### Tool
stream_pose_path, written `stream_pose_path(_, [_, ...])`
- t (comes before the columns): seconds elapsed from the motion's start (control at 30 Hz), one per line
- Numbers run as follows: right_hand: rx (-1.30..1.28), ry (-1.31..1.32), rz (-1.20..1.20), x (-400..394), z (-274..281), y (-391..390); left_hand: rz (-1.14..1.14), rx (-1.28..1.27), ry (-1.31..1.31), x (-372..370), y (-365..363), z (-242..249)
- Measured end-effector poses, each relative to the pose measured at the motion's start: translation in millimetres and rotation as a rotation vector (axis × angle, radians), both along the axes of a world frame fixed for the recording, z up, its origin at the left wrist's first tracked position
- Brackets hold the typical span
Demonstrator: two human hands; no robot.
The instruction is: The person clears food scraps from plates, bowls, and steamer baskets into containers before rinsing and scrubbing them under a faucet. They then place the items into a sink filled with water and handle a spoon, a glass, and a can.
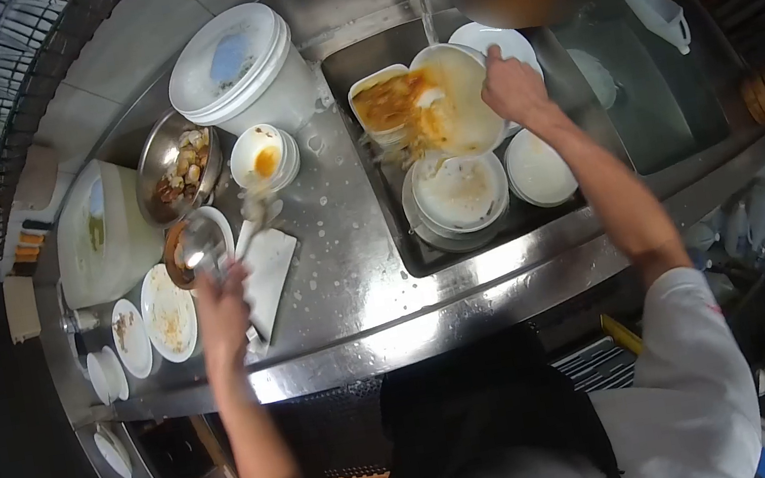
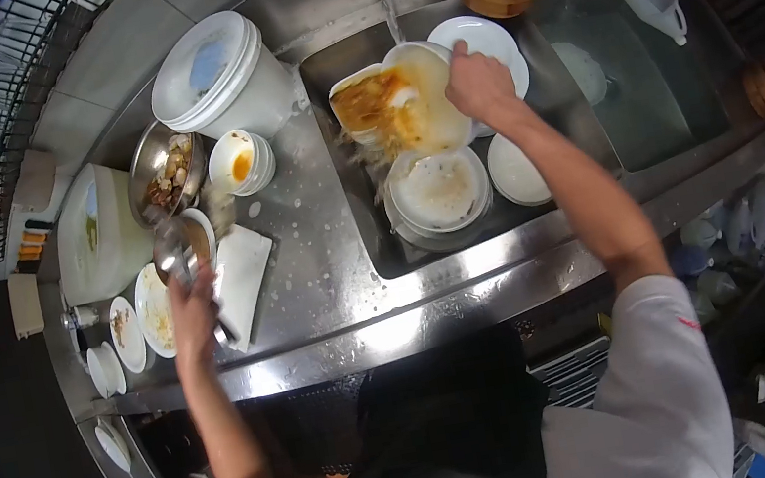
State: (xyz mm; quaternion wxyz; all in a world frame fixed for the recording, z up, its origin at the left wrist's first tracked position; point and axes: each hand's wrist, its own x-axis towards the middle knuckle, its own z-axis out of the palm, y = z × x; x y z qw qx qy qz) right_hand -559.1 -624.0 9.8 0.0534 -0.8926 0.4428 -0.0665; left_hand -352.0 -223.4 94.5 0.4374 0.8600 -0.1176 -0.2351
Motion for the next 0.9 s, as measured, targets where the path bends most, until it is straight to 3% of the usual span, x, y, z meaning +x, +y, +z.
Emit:
stream_pose_path(0.1, [-0.070,0.107,0.244,-5,13,-4,-0.150,-0.040,0.178,-31,-83,-22])
stream_pose_path(0.2, [-0.003,0.167,0.248,-15,-10,-11,-0.198,-0.161,0.456,-44,-149,-72])
stream_pose_path(0.3, [0.193,0.157,0.219,-35,-52,-25,-0.221,-0.278,0.708,-57,-208,-116])
stream_pose_path(0.37, [0.628,0.189,0.031,-38,-61,-20,-0.226,-0.281,0.795,-59,-242,-149])
stream_pose_path(0.43, [0.754,0.084,0.083,-46,-102,-22,-0.201,-0.226,0.878,-62,-275,-165])
stream_pose_path(0.5, [0.777,0.047,0.179,-48,-140,-23,-0.183,-0.185,0.861,-66,-295,-179])
stream_pose_path(0.6, [0.930,0.012,0.143,-48,-151,-16,-0.158,-0.132,0.804,-73,-311,-196])
stream_pose_path(0.7, [0.623,0.131,0.303,-45,-196,-33,-0.128,-0.067,0.713,-80,-315,-207])
stream_pose_path(0.77, [0.498,-0.220,-0.063,-24,-141,-21,-0.121,0.006,0.620,-88,-315,-209])
stream_pose_path(0.83, [0.569,-0.893,-0.113,10,-165,-27,-0.069,0.050,0.577,-101,-315,-203])
stream_pose_path(0.9, [0.892,-1.009,-0.262,43,-191,-25,-0.120,0.002,0.575,-111,-307,-205])
